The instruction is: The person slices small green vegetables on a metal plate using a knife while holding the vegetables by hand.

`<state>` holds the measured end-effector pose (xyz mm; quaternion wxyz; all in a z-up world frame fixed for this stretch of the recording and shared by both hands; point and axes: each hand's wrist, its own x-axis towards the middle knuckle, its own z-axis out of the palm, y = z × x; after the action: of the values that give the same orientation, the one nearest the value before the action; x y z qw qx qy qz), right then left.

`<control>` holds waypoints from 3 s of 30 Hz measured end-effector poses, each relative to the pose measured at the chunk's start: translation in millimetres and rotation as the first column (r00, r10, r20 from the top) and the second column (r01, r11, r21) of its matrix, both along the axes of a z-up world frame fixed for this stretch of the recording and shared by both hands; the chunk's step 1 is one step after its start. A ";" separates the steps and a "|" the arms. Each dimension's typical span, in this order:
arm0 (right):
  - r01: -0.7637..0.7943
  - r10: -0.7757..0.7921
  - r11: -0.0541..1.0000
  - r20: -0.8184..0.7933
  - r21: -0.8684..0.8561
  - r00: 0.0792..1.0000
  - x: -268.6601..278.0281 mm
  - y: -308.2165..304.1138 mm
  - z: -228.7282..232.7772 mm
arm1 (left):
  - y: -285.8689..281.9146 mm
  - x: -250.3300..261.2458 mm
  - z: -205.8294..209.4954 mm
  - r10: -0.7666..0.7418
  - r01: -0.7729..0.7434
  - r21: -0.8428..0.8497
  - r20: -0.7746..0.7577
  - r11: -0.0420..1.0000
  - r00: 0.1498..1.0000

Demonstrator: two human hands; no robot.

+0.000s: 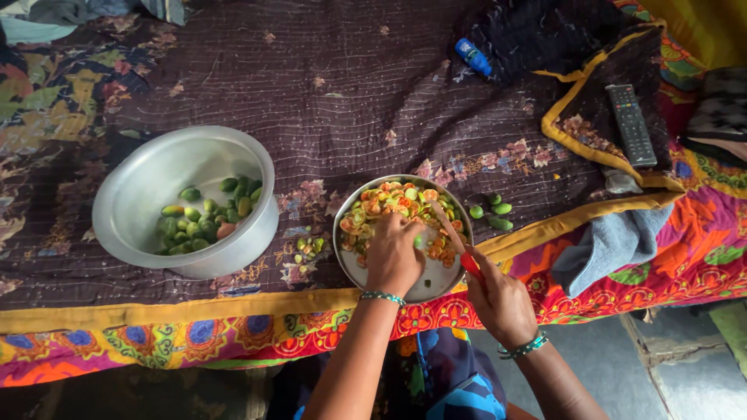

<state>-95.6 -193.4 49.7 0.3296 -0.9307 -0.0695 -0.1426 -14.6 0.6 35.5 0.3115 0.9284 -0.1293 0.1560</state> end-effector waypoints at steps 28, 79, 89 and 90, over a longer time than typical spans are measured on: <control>0.005 -0.005 1.000 0.025 0.002 1.000 -2.3 -0.8 3.8 | -28.0 25.0 -20.5 -0.096 -0.010 0.456 0.209 0.890 0.973; 0.000 0.001 1.000 -0.038 0.012 0.999 -4.1 2.2 4.9 | 28.4 -52.7 13.4 0.071 -0.037 -0.182 0.183 0.983 0.980; -0.038 0.038 0.999 -0.002 -0.023 0.999 -3.9 6.4 2.6 | 4.5 -3.9 6.4 -0.030 0.031 -0.075 0.019 0.997 0.999; -0.037 0.037 0.999 -0.026 -0.020 0.999 -4.3 5.5 2.4 | 2.8 -2.7 3.5 -0.034 0.035 -0.077 0.019 0.996 0.999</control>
<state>-99.9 -187.9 52.1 0.3237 -0.9343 -0.0838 -0.1238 -17.3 3.3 39.0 0.3489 0.9118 -0.1420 0.1636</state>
